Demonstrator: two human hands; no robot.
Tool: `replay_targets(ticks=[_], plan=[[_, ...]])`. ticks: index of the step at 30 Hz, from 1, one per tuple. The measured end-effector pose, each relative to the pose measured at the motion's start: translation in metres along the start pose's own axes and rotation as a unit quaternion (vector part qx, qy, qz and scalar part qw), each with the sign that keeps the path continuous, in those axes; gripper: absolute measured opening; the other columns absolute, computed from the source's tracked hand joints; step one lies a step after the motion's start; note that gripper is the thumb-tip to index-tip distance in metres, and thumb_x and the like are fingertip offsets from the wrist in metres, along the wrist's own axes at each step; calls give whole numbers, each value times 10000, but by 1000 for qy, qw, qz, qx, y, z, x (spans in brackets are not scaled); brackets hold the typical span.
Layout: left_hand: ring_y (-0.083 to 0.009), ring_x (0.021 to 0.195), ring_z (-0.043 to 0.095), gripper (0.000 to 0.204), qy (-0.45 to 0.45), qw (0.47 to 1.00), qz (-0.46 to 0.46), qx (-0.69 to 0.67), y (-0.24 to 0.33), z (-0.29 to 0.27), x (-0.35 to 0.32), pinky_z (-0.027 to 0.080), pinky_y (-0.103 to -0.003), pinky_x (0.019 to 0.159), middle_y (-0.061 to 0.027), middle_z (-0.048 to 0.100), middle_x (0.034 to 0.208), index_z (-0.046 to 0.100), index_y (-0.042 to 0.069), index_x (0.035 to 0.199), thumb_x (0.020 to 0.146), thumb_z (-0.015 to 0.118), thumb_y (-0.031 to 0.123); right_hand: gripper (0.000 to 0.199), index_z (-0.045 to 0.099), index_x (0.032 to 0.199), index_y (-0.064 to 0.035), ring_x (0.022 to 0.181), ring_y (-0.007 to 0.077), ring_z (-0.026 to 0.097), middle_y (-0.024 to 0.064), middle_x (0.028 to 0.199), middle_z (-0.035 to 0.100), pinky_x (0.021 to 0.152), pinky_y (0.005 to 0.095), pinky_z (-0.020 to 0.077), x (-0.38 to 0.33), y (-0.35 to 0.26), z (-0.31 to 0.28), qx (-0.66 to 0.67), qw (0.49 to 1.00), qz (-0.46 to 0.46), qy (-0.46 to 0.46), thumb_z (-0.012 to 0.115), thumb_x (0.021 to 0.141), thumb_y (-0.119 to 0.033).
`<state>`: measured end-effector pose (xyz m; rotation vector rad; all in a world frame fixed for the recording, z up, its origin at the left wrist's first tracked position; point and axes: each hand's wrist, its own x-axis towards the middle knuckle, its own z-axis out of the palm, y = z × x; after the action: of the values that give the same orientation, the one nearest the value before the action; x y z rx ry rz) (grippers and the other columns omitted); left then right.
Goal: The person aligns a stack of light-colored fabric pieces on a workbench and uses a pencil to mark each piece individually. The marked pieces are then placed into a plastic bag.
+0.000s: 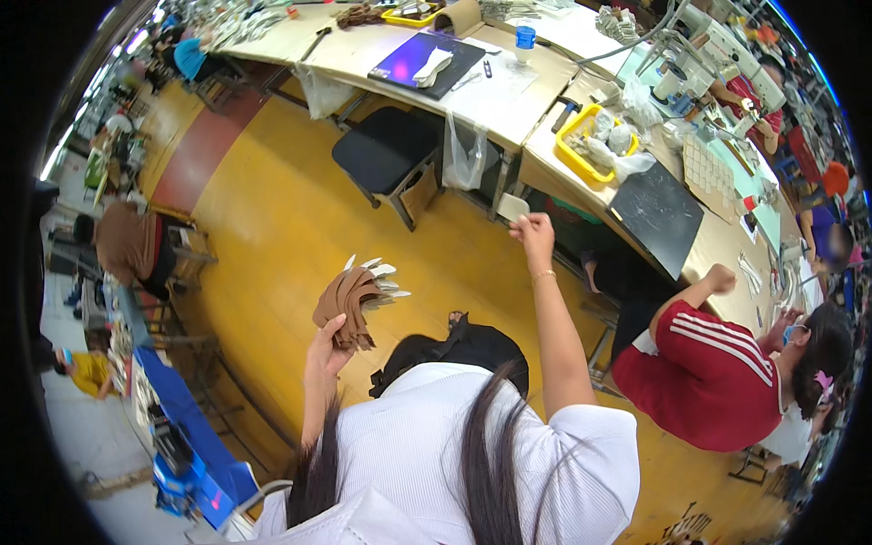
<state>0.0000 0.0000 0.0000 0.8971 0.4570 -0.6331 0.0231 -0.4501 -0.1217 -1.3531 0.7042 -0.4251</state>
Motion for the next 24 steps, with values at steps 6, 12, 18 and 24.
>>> replay_targets(ticks=[6, 12, 18, 24], plan=[[-214, 1103, 676, 407, -9, 999, 27, -29, 132, 6, 140, 572, -385, 941, -58, 679, 1237, 580, 72, 1298, 912, 698, 23, 250, 548, 990, -40, 646, 129, 667, 103, 816, 711, 636, 248, 541, 129, -57, 172, 78, 996, -16, -44, 708, 972, -232], [-214, 1138, 659, 445, -39, 999, -21, -2, 251, 26, 264, 556, -387, 982, -68, 655, 1279, 558, 79, 1329, 910, 701, 31, 234, 581, 1020, -19, 610, 115, 638, 93, 784, 708, 601, 239, 522, 216, -82, 273, 53, 999, 4, 0, 699, 968, -213], [-235, 1197, 626, 545, -71, 995, -41, 55, 341, 109, 383, 541, -422, 1012, -78, 616, 1330, 511, 78, 1381, 882, 727, 42, 209, 684, 970, -33, 663, 81, 564, 20, 795, 679, 597, 243, 454, 372, -131, 295, -93, 989, -104, 49, 720, 949, -238], [-271, 1213, 615, 660, -42, 999, -16, 26, 364, 189, 475, 529, -454, 1024, -97, 590, 1362, 445, 68, 1454, 858, 721, 8, 195, 670, 943, -13, 702, 147, 693, 59, 862, 719, 629, 283, 559, 599, -225, 343, -166, 978, -117, 44, 683, 954, -207]])
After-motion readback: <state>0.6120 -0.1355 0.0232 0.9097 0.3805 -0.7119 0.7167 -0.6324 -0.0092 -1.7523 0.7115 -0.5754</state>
